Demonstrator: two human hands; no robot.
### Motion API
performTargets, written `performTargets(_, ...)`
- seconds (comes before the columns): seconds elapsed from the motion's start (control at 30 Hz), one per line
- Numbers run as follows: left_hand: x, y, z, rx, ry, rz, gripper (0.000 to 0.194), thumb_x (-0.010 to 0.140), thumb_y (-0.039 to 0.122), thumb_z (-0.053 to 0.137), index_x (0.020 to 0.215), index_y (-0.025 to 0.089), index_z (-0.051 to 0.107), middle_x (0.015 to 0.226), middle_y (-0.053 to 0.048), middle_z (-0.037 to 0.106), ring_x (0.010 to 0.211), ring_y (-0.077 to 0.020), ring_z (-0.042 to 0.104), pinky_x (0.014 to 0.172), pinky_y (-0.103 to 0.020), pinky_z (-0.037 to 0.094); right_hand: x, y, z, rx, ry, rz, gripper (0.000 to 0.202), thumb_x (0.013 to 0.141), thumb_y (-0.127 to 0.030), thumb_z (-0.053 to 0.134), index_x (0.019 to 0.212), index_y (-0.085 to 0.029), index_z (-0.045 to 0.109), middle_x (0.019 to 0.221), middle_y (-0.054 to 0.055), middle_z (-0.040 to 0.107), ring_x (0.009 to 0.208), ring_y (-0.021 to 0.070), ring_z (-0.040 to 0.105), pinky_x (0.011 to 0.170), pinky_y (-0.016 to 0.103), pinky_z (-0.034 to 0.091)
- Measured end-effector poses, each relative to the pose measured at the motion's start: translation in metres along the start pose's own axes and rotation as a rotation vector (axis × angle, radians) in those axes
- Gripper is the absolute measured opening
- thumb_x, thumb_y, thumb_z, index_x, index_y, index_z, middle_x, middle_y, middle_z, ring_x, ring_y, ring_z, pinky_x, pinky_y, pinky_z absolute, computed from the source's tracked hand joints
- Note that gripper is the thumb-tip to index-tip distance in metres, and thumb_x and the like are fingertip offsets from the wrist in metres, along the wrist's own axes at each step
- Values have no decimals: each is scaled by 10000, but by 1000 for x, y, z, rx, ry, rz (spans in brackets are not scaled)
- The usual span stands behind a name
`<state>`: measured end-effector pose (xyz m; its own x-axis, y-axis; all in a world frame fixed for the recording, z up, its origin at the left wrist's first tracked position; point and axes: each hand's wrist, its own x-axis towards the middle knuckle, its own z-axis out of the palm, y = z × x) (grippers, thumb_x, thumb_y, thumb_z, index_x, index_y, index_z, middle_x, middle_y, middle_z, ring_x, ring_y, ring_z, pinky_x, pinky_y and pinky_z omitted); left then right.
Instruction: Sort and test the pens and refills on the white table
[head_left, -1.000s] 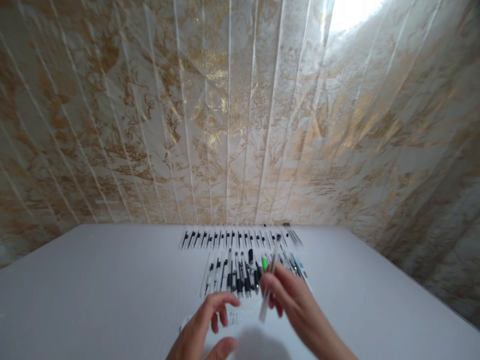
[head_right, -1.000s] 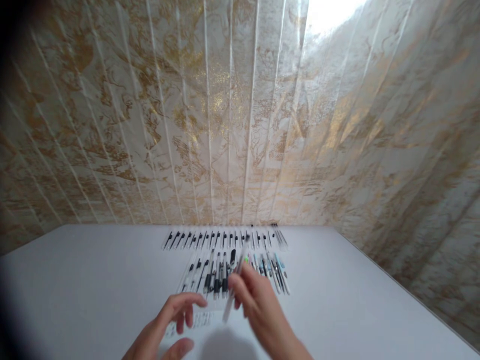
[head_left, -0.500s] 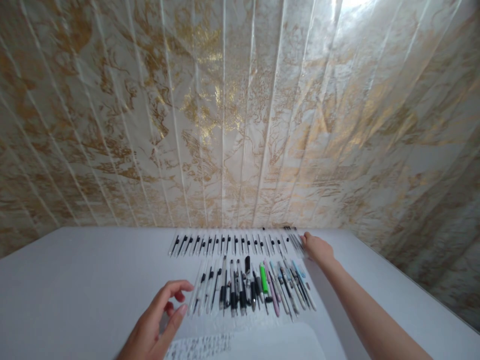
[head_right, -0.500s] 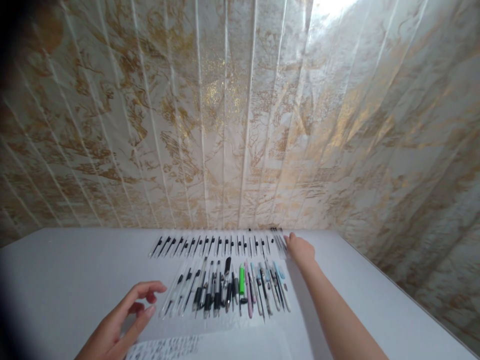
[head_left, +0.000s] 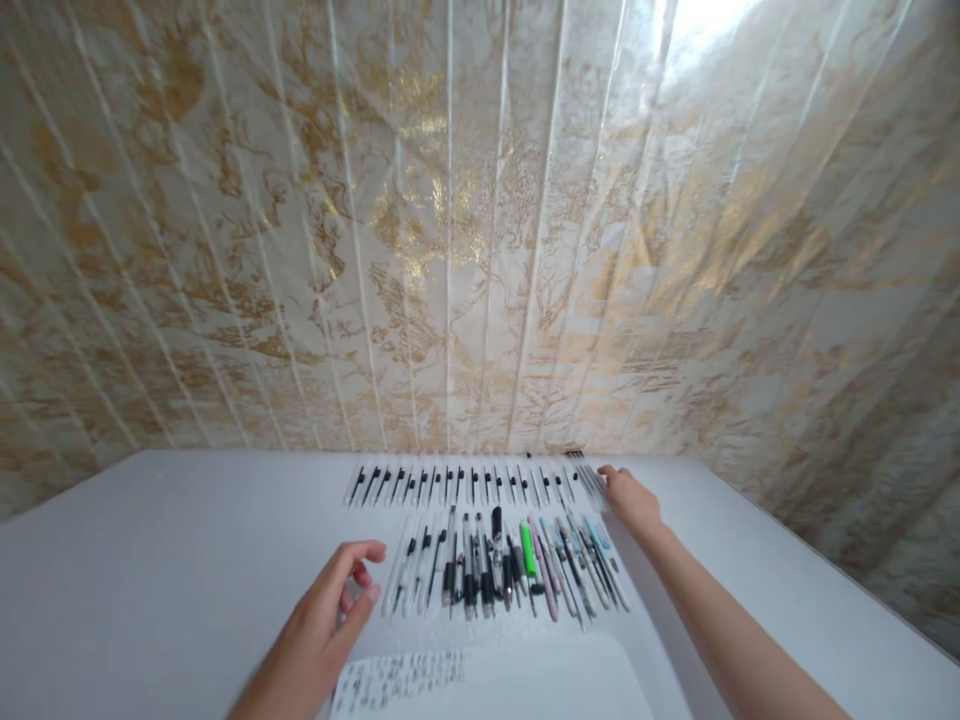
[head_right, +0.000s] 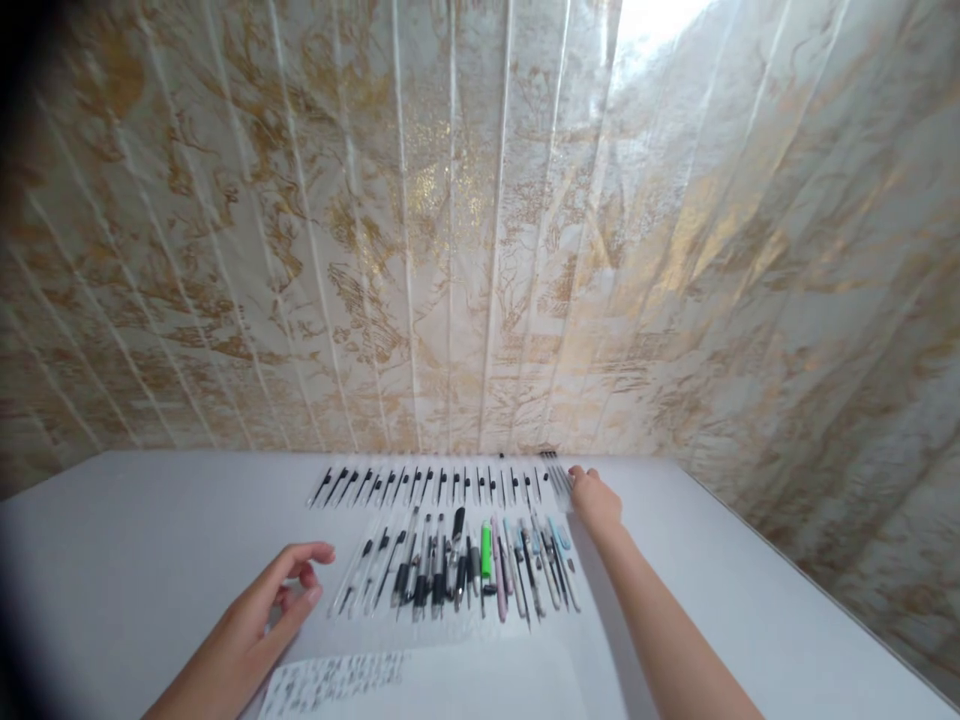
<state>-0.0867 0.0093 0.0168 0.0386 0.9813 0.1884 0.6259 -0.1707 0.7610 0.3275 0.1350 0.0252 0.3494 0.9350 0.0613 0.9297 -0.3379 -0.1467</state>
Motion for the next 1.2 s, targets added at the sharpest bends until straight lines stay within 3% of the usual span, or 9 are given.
performTargets(0.27,27,3,6,186,-47,104,286,839,301,419,1097,200,490,1055,-68,546,835,-196,593,788,-337,475,-30,-1,-18,193,163,-74,393,924,-197,326,1256,-77,498,1155,199,603,1034,260,602,839,381,460)
performTargets(0.4,36,15,13,293,-133,113,337,848,227,411,1178,227,478,1150,-68,498,1013,-210,587,846,-315,456,-55,-5,-36,331,232,-170,434,896,-287,331,1264,-104,469,1073,142,635,957,234,627,821,344,465)
performTargets(0.53,37,23,14,410,-202,101,346,861,159,369,1168,230,513,1163,-68,477,1039,-197,585,880,-296,436,-79,-9,-57,436,265,-236,465,891,-381,313,1277,-149,429,1052,105,632,780,200,648,734,324,485)
performTargets(0.8,31,18,3,524,-219,69,370,826,41,352,1101,214,528,1163,-58,522,1114,-175,543,918,-262,409,-109,-24,-95,563,303,-320,480,860,-436,378,1257,-173,436,994,84,626,651,184,598,678,347,470)
performTargets(0.97,37,21,-2,674,-217,-5,271,840,70,412,1082,156,500,1132,-100,592,1074,-198,574,899,-273,405,-120,-33,-102,561,302,-371,468,868,-430,384,1261,-179,427,982,79,629,638,175,584,666,339,472)
performTargets(1.2,38,24,-18,740,-262,-102,151,820,73,399,869,149,520,870,-137,672,855,-279,658,725,-335,420,-127,-43,-98,537,280,-444,410,876,-391,403,1235,-199,450,936,73,663,615,173,593,642,327,476)
